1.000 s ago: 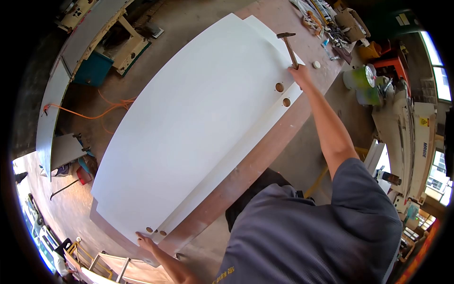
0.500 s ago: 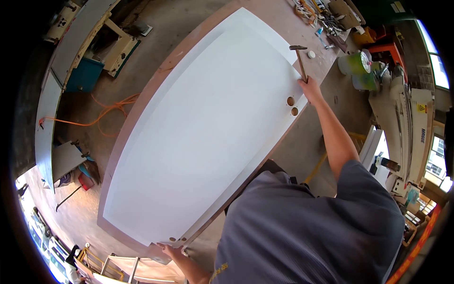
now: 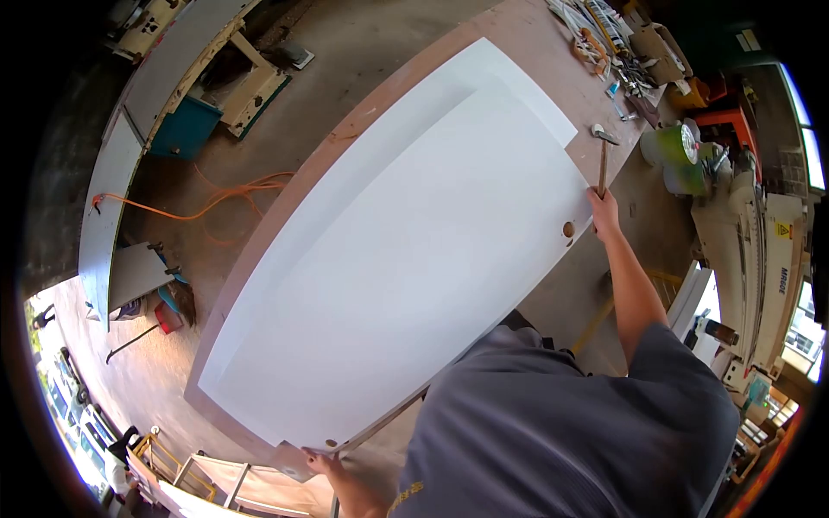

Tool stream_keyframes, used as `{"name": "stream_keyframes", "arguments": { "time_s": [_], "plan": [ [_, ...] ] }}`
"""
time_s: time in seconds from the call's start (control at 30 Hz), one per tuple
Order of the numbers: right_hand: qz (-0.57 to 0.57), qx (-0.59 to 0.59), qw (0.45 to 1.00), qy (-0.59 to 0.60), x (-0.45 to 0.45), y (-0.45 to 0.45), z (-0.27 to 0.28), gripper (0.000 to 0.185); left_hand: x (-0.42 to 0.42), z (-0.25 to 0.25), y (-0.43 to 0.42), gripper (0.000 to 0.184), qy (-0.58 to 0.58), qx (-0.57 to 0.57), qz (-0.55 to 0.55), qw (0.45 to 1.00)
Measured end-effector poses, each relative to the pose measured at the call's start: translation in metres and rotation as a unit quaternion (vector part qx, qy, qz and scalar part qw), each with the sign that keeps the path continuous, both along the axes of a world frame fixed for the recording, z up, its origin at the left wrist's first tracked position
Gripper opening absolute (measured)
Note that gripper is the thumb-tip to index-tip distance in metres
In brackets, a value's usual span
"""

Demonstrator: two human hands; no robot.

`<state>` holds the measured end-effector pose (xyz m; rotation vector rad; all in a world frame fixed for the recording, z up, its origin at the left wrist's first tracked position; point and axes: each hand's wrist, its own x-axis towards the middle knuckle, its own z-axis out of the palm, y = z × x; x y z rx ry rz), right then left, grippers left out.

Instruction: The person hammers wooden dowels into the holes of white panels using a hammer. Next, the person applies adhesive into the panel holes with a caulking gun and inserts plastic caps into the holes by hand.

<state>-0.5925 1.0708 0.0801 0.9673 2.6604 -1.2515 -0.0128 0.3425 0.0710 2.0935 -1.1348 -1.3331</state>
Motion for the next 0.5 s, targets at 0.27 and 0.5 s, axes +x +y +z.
{"name": "stream_keyframes", "arguments": {
  "time_s": [0.27, 0.5],
  "plan": [
    [-0.053, -0.089, 0.994, -0.028, -0.005, -0.013, 0.002, 0.041, 0.006, -0.018, 0.005, 0.058, -0.042, -0.028, -0.008, 0.999],
    [-0.021, -0.048, 0.997, -0.059, -0.058, -0.029, -0.006, 0.048, 0.000, -0.017, -0.004, 0.066, -0.125, -0.027, -0.043, 0.991]
  ]
}}
